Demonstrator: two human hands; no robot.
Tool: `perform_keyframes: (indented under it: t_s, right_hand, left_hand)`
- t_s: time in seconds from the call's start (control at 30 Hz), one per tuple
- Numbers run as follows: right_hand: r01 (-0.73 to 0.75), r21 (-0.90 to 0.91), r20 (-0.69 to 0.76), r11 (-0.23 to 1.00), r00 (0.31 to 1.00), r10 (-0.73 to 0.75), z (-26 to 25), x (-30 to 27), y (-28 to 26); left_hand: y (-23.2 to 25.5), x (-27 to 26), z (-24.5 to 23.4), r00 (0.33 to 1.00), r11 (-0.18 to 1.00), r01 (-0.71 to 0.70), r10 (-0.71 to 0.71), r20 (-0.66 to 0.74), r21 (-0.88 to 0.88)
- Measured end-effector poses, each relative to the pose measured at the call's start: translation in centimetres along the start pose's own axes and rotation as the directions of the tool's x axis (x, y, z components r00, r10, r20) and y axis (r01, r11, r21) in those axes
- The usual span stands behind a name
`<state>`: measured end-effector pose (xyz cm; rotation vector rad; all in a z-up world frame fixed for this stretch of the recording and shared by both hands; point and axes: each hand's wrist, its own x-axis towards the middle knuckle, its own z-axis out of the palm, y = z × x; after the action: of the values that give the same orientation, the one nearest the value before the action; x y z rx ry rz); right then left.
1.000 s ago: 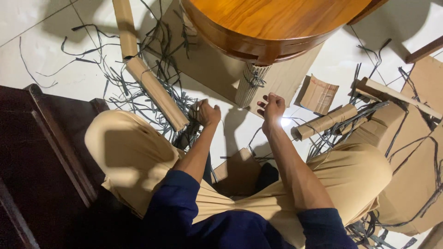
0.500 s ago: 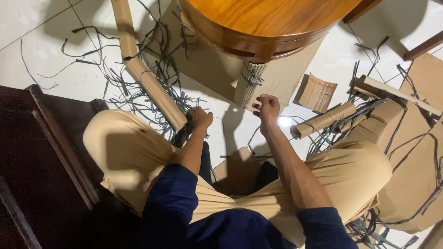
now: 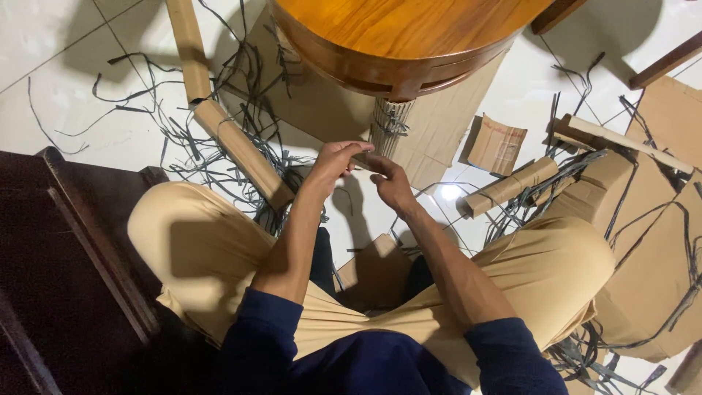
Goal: Wrapping a wooden table leg with thin black strips for protection or decoration while sitting on the floor.
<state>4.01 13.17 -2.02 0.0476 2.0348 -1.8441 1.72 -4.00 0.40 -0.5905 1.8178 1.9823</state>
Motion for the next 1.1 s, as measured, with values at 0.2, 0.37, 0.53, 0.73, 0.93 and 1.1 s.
perform_keyframes:
  t_s: [0.2, 0.37, 0.53, 0.73, 0.93, 1.1]
  right_hand:
    - [-0.043, 0.228, 0.069, 0.973, 0.997, 0.028, 1.2, -2.0, -3.3]
    - [-0.180, 0.371, 0.123, 0.911, 0.982, 0.144, 0.1, -1.5, -3.8]
    - [-0.327, 0.182, -0.244, 0.927, 0.898, 0.365, -3.4, 2.5, 2.9]
    - [-0.064, 0.423, -0.792, 0.904, 0.459, 0.403, -8.1, 5.8, 4.8]
    - [-0.102, -0.130, -0.630, 0.986, 0.777, -0.003, -6.5, 7.5, 2.0]
    - [-0.050, -0.232, -0.423, 0.971, 0.904, -0.055, -6.5, 9.5, 2.7]
  left_hand:
    - [3.2, -2.9, 0.3, 0.997, 0.961, 0.069, -0.054, 0.063, -0.266]
    - [0.0, 0.5, -1.0, 0.975, 0.951, 0.058, -0.119, -0.185, -0.304]
    - [-4.5, 3.7, -1.6, 0.922, 0.954, 0.000, -0.116, -0.369, -0.300]
    - [-6.7, 7.9, 0.4, 0.904, 0.992, -0.120, 0.121, -0.409, 0.027]
    - [1.4, 6.2, 1.9, 0.857, 0.778, -0.413, 0.508, -0.088, 0.474]
    - [-0.2, 12.0, 0.0, 0.903, 0.279, -0.340, 0.365, 0.228, 0.898]
